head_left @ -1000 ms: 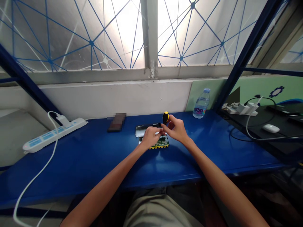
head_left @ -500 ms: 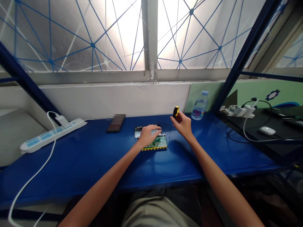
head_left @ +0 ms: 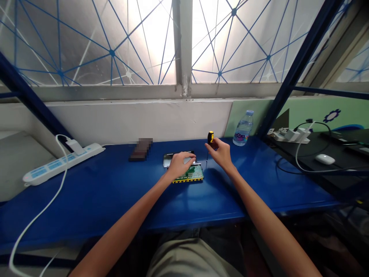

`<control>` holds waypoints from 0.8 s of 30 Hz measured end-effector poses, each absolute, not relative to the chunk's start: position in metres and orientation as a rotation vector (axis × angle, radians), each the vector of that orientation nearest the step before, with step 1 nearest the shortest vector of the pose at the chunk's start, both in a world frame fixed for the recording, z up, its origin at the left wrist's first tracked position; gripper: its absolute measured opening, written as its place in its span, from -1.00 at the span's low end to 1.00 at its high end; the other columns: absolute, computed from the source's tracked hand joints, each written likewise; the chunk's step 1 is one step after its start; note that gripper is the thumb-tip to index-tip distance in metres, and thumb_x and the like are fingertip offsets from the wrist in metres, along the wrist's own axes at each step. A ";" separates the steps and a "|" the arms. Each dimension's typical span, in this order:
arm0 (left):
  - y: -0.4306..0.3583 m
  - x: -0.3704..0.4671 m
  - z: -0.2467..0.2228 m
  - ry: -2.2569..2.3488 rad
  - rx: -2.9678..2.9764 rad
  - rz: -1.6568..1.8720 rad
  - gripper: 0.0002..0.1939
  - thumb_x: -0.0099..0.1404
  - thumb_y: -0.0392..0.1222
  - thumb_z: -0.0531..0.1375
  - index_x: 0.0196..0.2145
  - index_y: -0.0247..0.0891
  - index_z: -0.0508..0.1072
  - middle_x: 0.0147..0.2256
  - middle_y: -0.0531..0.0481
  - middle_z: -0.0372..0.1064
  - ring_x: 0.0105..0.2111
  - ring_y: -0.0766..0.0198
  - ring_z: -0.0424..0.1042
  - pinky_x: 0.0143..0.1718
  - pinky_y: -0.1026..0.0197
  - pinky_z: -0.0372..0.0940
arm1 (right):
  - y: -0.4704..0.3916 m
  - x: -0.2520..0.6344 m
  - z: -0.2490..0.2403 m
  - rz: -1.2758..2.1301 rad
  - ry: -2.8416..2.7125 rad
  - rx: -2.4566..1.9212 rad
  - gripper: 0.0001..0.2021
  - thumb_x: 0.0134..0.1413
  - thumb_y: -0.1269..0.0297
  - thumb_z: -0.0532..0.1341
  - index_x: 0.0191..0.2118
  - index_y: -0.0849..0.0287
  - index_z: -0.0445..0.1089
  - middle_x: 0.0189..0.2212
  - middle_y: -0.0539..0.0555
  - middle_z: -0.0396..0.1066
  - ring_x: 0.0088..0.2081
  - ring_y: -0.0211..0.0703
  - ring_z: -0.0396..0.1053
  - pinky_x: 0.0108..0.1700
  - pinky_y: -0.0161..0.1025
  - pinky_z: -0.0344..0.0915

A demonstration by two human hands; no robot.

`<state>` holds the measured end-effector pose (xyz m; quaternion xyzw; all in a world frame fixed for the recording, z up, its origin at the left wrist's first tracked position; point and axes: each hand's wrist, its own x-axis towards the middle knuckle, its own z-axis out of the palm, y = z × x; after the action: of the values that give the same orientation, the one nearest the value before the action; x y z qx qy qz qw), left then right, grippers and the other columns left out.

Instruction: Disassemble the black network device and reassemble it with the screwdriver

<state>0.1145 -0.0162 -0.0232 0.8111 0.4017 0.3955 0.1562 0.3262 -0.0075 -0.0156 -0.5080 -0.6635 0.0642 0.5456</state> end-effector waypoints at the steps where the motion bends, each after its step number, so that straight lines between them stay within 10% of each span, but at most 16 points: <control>1: -0.016 0.115 -0.023 1.152 2.321 1.132 -0.86 0.32 -0.21 0.25 -0.24 -0.20 0.64 -0.19 -0.03 0.62 -0.12 0.12 0.57 0.00 0.13 0.39 | -0.007 0.326 -0.016 0.151 -1.571 -1.207 -0.76 0.12 0.09 0.25 -0.43 0.11 0.28 -0.55 0.01 0.41 -0.49 -0.13 0.40 -0.38 -0.25 0.27; 24: -0.018 0.114 -0.023 1.158 2.331 1.098 -0.90 0.26 -0.24 0.30 -0.27 -0.16 0.64 -0.21 0.01 0.62 -0.14 0.13 0.58 -0.05 0.14 0.39 | -0.009 0.324 -0.007 0.670 -1.271 -1.036 -0.61 -0.11 -0.08 0.41 -0.45 0.15 0.37 -0.60 0.01 0.41 -0.57 -0.10 0.44 -0.59 -0.20 0.43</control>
<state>0.1137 -0.0185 -0.0226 0.8148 0.4048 0.3838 0.1579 0.3242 -0.0095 -0.0075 -0.4531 -0.5554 0.2931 0.6327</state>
